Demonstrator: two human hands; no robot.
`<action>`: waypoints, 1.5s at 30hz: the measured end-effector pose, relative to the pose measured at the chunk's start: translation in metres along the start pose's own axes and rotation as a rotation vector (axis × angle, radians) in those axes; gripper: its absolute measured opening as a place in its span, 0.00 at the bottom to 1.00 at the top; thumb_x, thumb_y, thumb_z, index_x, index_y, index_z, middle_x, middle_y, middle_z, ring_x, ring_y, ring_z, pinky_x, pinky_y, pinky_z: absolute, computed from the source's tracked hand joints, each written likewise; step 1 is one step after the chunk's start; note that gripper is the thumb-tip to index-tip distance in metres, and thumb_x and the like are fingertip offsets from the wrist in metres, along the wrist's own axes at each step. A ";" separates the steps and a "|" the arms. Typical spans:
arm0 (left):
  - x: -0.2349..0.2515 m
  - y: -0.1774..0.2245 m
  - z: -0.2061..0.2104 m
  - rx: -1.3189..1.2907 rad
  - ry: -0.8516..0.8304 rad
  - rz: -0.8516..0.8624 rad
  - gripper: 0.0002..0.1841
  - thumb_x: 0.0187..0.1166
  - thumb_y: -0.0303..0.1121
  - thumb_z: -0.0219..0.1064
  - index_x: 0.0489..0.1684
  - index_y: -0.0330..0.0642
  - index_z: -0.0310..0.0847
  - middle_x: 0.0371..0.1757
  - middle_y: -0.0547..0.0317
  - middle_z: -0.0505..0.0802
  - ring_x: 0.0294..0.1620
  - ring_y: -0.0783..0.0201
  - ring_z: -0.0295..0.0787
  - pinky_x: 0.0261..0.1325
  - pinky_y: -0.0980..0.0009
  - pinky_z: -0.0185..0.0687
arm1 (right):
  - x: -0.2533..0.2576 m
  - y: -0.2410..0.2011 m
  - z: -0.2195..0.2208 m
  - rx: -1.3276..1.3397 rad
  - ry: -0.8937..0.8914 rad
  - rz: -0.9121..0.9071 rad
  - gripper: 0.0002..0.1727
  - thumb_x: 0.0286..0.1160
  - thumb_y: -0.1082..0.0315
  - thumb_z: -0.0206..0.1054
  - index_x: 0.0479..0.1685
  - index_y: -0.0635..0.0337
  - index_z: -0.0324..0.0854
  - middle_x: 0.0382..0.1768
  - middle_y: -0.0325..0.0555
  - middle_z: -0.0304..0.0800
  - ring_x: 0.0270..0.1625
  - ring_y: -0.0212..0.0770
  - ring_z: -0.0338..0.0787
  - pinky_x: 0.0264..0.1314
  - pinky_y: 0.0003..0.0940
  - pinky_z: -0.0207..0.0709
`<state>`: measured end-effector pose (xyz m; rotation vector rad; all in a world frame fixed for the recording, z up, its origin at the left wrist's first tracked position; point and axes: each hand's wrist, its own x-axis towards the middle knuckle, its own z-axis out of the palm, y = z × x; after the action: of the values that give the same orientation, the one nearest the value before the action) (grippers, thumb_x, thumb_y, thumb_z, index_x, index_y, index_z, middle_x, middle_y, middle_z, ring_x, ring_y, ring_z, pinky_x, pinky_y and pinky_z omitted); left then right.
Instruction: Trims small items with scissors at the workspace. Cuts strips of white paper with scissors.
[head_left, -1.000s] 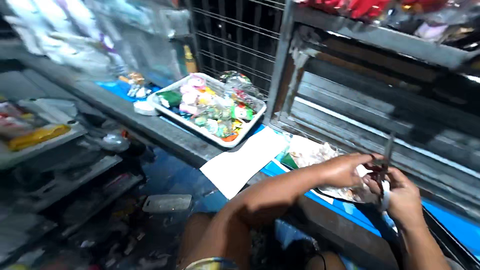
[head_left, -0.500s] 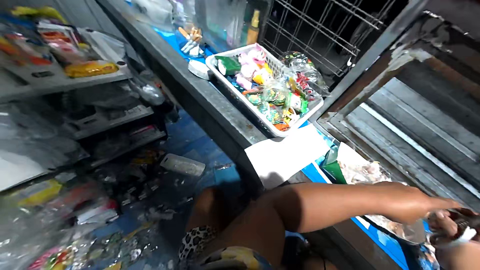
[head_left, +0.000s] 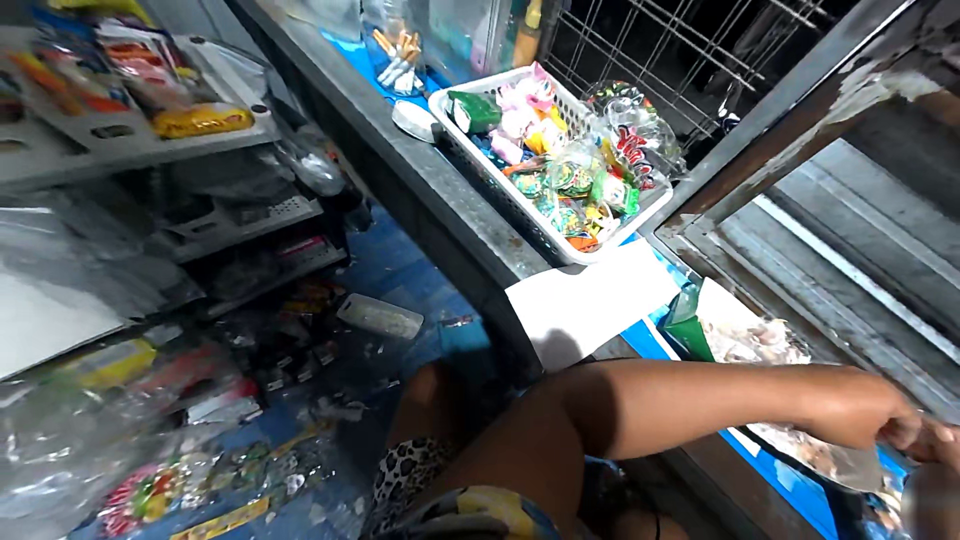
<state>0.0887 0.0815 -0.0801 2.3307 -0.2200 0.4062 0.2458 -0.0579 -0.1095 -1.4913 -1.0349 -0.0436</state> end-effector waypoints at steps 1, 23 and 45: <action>0.000 0.001 -0.001 -0.004 -0.016 -0.016 0.15 0.75 0.15 0.63 0.57 0.31 0.89 0.57 0.41 0.92 0.62 0.48 0.87 0.68 0.55 0.78 | 0.000 0.001 -0.001 0.019 0.006 -0.018 0.12 0.70 0.82 0.62 0.51 0.70 0.70 0.26 0.30 0.83 0.23 0.24 0.84 0.31 0.21 0.85; -0.002 -0.018 -0.012 -0.753 0.491 -0.331 0.13 0.83 0.19 0.57 0.60 0.36 0.83 0.47 0.62 0.91 0.36 0.76 0.84 0.40 0.78 0.82 | -0.010 -0.004 -0.011 0.070 -0.220 0.181 0.22 0.67 0.78 0.74 0.62 0.62 0.80 0.43 0.37 0.95 0.34 0.25 0.89 0.37 0.22 0.83; -0.006 -0.015 -0.010 -0.343 0.304 -0.227 0.20 0.80 0.19 0.62 0.69 0.37 0.83 0.65 0.60 0.90 0.45 0.80 0.85 0.52 0.79 0.82 | -0.001 -0.008 -0.044 -0.100 -0.301 0.073 0.26 0.64 0.66 0.83 0.64 0.54 0.81 0.38 0.35 0.89 0.32 0.24 0.84 0.37 0.23 0.81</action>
<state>0.0848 0.0997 -0.0858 1.9028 0.1151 0.5541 0.2642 -0.0953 -0.0932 -1.6592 -1.2317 0.1881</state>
